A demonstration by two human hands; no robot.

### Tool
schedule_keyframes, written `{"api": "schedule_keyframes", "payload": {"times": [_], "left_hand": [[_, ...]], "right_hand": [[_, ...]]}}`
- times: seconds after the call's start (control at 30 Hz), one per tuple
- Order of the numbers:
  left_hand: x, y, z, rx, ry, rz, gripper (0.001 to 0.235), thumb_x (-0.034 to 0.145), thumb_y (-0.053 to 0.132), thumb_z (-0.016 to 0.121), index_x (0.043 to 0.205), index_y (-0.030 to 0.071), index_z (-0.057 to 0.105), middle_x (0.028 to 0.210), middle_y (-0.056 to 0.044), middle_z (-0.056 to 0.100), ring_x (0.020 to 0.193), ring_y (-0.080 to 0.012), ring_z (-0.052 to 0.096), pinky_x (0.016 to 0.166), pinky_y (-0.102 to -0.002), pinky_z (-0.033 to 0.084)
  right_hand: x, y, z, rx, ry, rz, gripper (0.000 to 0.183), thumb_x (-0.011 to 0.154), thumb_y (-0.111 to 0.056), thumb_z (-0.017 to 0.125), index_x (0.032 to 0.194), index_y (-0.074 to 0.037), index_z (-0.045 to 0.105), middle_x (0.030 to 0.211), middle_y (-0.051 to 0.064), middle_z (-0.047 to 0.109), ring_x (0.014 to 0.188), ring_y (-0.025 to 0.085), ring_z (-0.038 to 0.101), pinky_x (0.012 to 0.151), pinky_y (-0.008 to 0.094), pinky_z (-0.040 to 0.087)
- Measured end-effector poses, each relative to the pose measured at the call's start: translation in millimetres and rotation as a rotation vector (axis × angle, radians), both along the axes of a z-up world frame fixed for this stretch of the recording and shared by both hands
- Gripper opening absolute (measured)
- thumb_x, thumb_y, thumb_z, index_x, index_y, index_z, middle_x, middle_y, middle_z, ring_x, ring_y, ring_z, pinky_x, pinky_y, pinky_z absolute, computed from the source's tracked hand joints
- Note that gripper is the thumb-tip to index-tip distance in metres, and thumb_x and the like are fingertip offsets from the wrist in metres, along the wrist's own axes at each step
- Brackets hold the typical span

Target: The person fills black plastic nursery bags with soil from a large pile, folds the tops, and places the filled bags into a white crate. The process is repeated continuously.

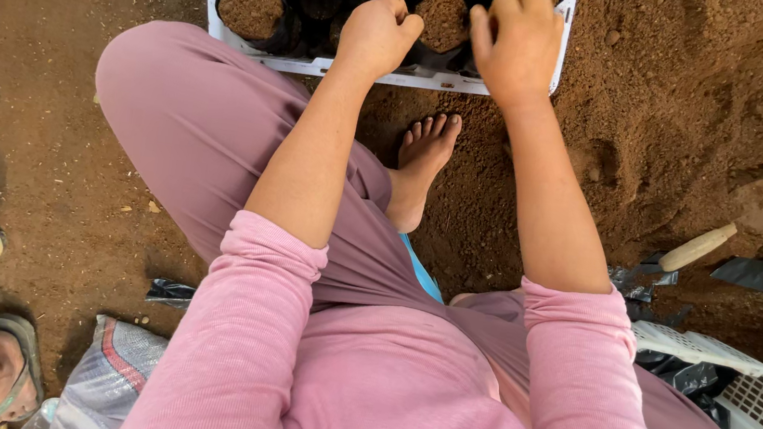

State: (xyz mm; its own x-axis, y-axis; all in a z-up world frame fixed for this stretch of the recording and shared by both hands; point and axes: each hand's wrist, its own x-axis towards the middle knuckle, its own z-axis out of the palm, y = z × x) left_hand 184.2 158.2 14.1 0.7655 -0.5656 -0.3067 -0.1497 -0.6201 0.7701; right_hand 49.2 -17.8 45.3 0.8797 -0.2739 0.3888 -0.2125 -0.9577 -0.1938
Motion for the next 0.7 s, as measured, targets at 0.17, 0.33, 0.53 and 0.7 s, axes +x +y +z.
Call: {"api": "schedule_keyframes", "payload": {"times": [0.17,0.33,0.53,0.7], "left_hand": [[-6,-5,-18,-0.238,0.133,0.106,0.026,0.092,0.026,0.059,0.082,0.003,0.059,0.062,-0.007,0.064,0.055,-0.0142,0.066,0.056,-0.034,0.054],[-22,-6,-36,-0.394,0.267,0.235,0.026,0.093,0.026,0.059,0.082,0.003,0.057,0.065,-0.003,0.06,0.058,-0.0133,0.065,0.054,-0.034,0.053],[-23,-14,-43,-0.383,0.307,0.423,0.034,0.095,0.036,0.056,0.096,0.002,0.055,0.082,-0.007,0.065,0.067,-0.019,0.067,0.057,-0.036,0.06],[-14,-18,-35,-0.321,0.431,0.448,0.043,0.094,0.042,0.05,0.113,0.003,0.05,0.098,-0.013,0.062,0.075,-0.0254,0.065,0.064,-0.042,0.063]], "right_hand": [[-23,-16,15,0.496,-0.108,-0.191,0.028,0.114,-0.027,0.056,0.097,-0.006,0.06,0.09,0.006,0.058,0.079,0.019,0.055,0.075,0.04,0.048],[-57,23,26,0.774,0.324,-0.288,0.031,0.108,-0.032,0.056,0.092,-0.007,0.063,0.086,0.009,0.063,0.079,0.022,0.061,0.074,0.04,0.051],[-53,70,5,0.228,0.044,0.106,0.02,0.098,-0.023,0.063,0.109,-0.007,0.067,0.105,0.012,0.065,0.101,0.033,0.06,0.088,0.046,0.046],[-33,73,-18,0.283,0.155,0.011,0.025,0.1,-0.027,0.061,0.106,-0.003,0.064,0.095,0.015,0.066,0.094,0.036,0.062,0.085,0.049,0.044]]}}
